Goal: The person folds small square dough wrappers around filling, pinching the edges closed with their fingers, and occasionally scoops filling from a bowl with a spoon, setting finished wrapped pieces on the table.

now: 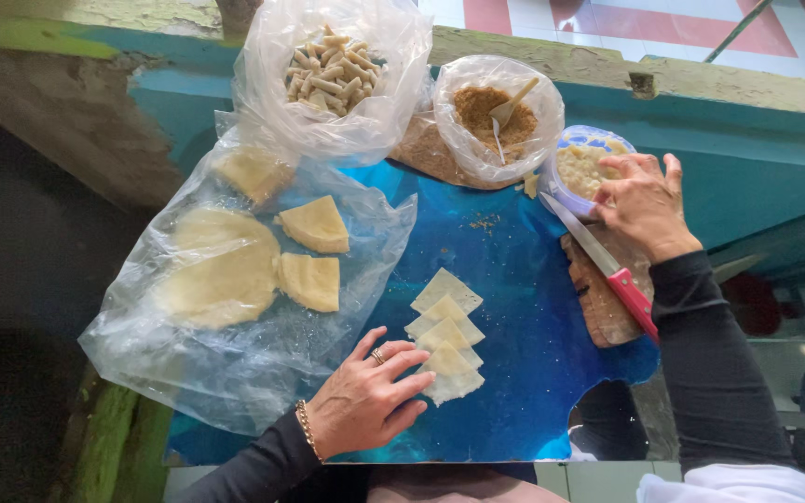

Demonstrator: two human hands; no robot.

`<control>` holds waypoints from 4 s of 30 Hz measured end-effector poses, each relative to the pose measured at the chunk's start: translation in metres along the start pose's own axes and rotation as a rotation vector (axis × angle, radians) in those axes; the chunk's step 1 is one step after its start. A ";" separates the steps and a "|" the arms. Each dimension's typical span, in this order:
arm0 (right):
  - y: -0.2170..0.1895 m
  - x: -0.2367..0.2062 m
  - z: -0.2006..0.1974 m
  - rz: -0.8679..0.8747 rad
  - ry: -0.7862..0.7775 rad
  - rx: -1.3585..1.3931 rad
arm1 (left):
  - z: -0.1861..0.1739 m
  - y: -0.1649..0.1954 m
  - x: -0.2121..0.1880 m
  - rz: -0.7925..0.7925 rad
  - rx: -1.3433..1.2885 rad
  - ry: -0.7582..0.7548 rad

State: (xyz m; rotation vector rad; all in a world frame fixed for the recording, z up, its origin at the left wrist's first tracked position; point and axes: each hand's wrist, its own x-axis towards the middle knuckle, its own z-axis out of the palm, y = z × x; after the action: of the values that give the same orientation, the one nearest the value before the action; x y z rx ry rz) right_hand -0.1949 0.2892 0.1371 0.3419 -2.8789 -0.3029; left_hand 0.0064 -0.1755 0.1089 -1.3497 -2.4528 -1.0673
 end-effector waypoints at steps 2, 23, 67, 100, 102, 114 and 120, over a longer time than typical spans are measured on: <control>0.001 -0.006 0.001 0.017 0.079 0.052 | 0.001 0.000 0.000 0.002 0.003 -0.006; -0.012 -0.030 0.000 -0.036 0.295 -0.226 | 0.000 -0.011 -0.001 0.012 -0.026 -0.007; -0.003 -0.039 -0.007 -0.022 0.159 0.086 | -0.001 -0.014 -0.009 0.010 -0.019 -0.013; -0.218 -0.123 -0.062 -0.675 0.198 -0.299 | 0.008 -0.012 -0.008 -0.001 0.130 -0.015; -0.216 -0.120 -0.061 -0.675 0.216 -0.295 | 0.008 -0.012 -0.008 0.001 0.129 -0.014; -0.213 -0.100 -0.057 -0.524 0.186 0.097 | 0.003 -0.009 -0.011 -0.003 0.102 -0.036; -0.215 -0.102 -0.057 -0.662 0.171 -0.188 | 0.006 -0.013 -0.010 -0.041 0.078 -0.063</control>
State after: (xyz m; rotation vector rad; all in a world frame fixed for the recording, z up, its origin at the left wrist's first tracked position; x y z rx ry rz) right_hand -0.0399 0.1000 0.1216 1.2126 -2.4596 -0.6105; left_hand 0.0031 -0.1830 0.0937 -1.3355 -2.5487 -0.9413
